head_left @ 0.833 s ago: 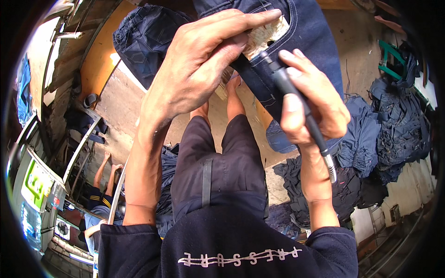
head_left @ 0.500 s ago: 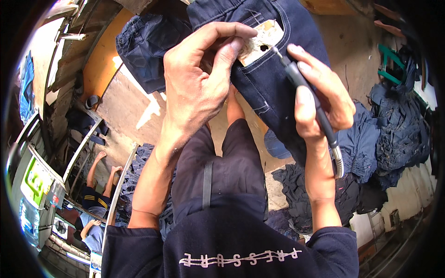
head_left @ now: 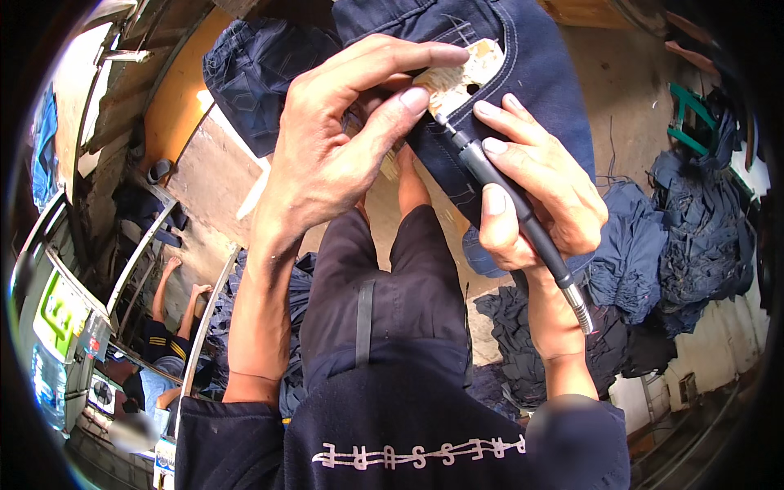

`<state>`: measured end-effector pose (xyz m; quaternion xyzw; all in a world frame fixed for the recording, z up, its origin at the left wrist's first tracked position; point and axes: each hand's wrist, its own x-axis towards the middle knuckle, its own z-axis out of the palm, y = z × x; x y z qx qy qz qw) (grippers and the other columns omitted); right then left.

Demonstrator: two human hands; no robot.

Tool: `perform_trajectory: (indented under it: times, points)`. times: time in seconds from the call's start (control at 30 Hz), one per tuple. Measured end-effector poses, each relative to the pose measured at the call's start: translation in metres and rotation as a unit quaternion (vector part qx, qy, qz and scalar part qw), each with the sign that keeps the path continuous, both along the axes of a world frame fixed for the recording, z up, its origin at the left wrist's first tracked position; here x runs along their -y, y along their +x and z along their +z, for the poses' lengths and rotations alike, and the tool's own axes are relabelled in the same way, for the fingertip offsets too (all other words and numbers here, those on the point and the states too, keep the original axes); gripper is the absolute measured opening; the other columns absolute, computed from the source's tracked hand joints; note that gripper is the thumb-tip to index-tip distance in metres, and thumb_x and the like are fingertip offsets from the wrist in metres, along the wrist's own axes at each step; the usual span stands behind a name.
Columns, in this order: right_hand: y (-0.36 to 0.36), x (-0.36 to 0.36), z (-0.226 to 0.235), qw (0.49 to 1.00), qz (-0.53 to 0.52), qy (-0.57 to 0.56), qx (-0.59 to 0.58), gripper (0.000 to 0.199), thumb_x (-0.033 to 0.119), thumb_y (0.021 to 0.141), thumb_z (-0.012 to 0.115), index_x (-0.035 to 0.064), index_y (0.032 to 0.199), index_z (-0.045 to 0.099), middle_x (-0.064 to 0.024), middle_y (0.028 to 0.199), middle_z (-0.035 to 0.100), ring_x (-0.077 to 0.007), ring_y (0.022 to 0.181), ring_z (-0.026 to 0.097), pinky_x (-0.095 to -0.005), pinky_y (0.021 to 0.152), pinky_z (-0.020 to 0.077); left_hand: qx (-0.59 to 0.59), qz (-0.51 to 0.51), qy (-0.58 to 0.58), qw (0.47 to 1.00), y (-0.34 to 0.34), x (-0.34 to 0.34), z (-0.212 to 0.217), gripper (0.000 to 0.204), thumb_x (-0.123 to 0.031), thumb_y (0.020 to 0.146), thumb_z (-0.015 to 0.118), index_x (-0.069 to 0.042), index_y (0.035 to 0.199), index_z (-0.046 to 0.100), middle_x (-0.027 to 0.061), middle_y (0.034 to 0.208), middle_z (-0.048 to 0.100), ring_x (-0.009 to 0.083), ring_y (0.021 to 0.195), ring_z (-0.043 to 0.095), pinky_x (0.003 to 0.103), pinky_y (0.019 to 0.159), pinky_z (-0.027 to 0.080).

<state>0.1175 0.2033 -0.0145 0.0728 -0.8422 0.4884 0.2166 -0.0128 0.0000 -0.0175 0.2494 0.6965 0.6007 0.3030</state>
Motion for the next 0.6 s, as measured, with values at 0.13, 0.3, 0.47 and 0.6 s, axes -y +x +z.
perform_trajectory:
  times: [0.13, 0.3, 0.47, 0.6]
  points:
    - [-0.0014, 0.0052, -0.0058, 1.0, -0.016, 0.002, -0.014, 0.028, 0.002, 0.086, 0.066, -0.0147, 0.108, 0.072, -0.0311, 0.098, 0.078, -0.0492, 0.105, 0.08, -0.0657, 0.105, 0.0594, -0.007, -0.014, 0.0, 1.0, -0.0025, 0.0009, -0.0025, 0.036, -0.01, 0.107, 0.065, 0.001, 0.141, 0.074, 0.0085, 0.13, 0.071, 0.0129, 0.109, 0.07, 0.028, 0.097, 0.053]
    - [0.001, 0.0053, -0.0054, 1.0, -0.007, 0.008, -0.009, 0.029, 0.002, 0.088, 0.065, -0.0133, 0.111, 0.072, -0.0303, 0.099, 0.078, -0.0497, 0.107, 0.08, -0.0666, 0.106, 0.0586, 0.028, -0.012, 0.025, 0.999, -0.0025, 0.0014, -0.0064, 0.036, -0.007, 0.107, 0.063, 0.002, 0.141, 0.073, 0.0096, 0.13, 0.071, 0.0142, 0.109, 0.072, 0.029, 0.096, 0.056]
    - [0.0019, 0.0045, -0.0034, 1.0, -0.006, 0.006, 0.006, 0.029, 0.004, 0.089, 0.065, -0.0122, 0.112, 0.072, -0.0304, 0.101, 0.077, -0.0501, 0.109, 0.079, -0.0675, 0.107, 0.0577, 0.034, -0.013, 0.029, 0.999, -0.0025, 0.002, -0.0073, 0.036, -0.004, 0.108, 0.062, 0.003, 0.141, 0.072, 0.0105, 0.131, 0.07, 0.0166, 0.114, 0.073, 0.03, 0.098, 0.059]
    - [0.0018, 0.0042, -0.0033, 1.0, -0.003, 0.003, 0.008, 0.029, 0.004, 0.089, 0.066, -0.0133, 0.112, 0.071, -0.0309, 0.102, 0.077, -0.0505, 0.109, 0.079, -0.0682, 0.107, 0.0569, 0.036, -0.02, 0.03, 0.999, -0.0043, 0.0023, -0.0076, 0.036, -0.003, 0.108, 0.062, 0.003, 0.142, 0.072, 0.0114, 0.133, 0.07, 0.0174, 0.116, 0.073, 0.03, 0.099, 0.059]
